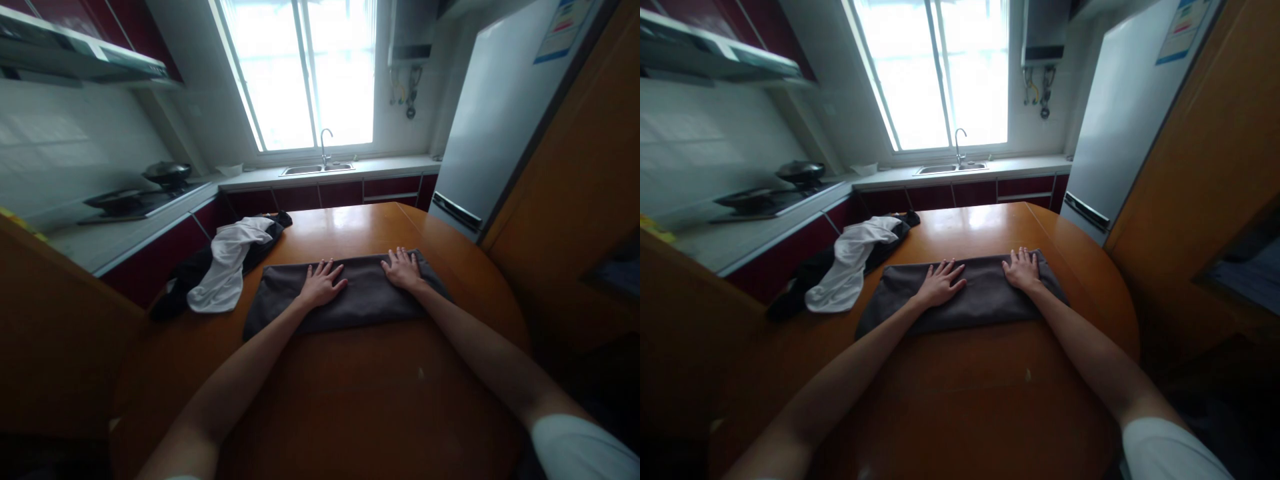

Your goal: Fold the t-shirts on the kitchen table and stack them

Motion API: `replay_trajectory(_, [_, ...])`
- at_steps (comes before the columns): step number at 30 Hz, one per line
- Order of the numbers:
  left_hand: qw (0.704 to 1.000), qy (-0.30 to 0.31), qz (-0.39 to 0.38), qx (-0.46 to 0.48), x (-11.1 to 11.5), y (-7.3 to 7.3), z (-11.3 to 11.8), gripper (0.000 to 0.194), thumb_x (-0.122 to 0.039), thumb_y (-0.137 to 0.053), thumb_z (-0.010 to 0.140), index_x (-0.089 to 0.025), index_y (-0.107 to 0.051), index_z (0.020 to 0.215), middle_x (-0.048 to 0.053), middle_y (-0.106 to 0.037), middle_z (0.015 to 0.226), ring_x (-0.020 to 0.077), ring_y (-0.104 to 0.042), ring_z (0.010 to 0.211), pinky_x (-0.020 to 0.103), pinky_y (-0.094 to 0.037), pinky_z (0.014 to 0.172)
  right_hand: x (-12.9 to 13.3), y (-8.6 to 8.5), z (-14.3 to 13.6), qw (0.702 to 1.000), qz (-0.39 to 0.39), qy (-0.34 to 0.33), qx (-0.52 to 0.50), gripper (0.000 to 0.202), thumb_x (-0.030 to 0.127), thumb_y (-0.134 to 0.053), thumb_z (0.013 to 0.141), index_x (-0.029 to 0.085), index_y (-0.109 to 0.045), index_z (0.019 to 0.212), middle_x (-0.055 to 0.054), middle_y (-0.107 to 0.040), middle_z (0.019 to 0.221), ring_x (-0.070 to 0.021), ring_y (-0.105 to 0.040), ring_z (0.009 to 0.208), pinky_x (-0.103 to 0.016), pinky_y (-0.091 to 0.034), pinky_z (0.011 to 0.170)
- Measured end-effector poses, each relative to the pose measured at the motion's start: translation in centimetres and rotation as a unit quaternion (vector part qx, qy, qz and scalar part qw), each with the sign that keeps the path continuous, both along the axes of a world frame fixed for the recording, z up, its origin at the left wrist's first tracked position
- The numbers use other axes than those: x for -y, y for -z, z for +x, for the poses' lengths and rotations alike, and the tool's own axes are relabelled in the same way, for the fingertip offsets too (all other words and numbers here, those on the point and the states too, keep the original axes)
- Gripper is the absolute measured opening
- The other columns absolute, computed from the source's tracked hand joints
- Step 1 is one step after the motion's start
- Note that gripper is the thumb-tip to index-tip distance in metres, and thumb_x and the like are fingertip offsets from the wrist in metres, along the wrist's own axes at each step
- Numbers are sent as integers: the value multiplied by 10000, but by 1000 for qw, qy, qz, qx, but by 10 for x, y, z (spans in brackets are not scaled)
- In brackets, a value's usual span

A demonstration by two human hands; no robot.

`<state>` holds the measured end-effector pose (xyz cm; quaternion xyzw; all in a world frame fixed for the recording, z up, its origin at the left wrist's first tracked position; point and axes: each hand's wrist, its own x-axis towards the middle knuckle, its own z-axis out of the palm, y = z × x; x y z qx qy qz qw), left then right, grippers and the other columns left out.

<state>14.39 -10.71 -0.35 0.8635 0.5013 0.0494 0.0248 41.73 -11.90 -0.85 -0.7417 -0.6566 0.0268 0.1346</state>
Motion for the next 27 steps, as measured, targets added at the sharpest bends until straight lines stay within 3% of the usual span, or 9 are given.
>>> replay_trajectory(2, [1000,0,-4,-1,1,-1,0,698,-693,-267,980,-329,-338,1572,57,-200,1675,323,-132,1549,617,-89,1211,-3,3,9,1000,-15,22,-16,706,521,-296,1021,73,-326,1566,-201,-220,1652,-302,-140,1542,-512,-100,1224])
replay_trajectory(7, [1000,-3,-8,0,1,-1,0,699,-695,-270,978,-331,-340,1571,48,-195,1677,308,-120,1553,594,-86,1221,-6,5,24,995,44,80,-40,685,463,-268,1029,23,-326,1551,-236,-217,1643,-337,-130,1530,-531,-66,1217])
replay_trajectory(12, [1000,0,-2,2,1,1,-1,708,-710,-266,970,-340,-344,1569,48,-211,1674,311,-132,1551,596,-89,1222,-2,4,33,994,46,84,-47,688,449,-296,1025,-48,-393,1491,-303,-265,1602,-385,-173,1506,-563,-82,1203])
replay_trajectory(15, [1000,0,-1,2,0,2,-1,718,-717,-259,968,-335,-343,1570,52,-210,1675,315,-138,1549,600,-92,1221,1,-1,23,993,82,80,-37,662,400,-278,1029,-35,-339,1525,-274,-210,1632,-348,-116,1531,-547,-21,1215])
replay_trajectory(20, [1000,2,4,5,-1,3,-1,706,-712,-261,970,-346,-341,1569,51,-212,1675,325,-140,1547,619,-98,1212,8,-3,-20,992,120,-26,-19,630,413,-265,1030,90,-318,1568,-151,-219,1663,-245,-103,1550,-491,-39,1237])
replay_trajectory(23, [1000,-2,3,3,0,3,0,697,-705,-276,971,-353,-332,1571,47,-212,1675,321,-142,1547,610,-94,1216,12,2,-41,993,58,-102,-7,654,475,-334,1011,127,-343,1564,-142,-230,1660,-257,-134,1547,-521,-71,1232])
replay_trajectory(27, [1000,-1,1,3,0,3,0,704,-709,-281,970,-347,-334,1571,55,-208,1676,324,-146,1546,613,-97,1215,13,9,-49,995,11,-96,3,644,446,-371,1003,123,-358,1559,-156,-231,1657,-275,-164,1541,-530,-106,1227])
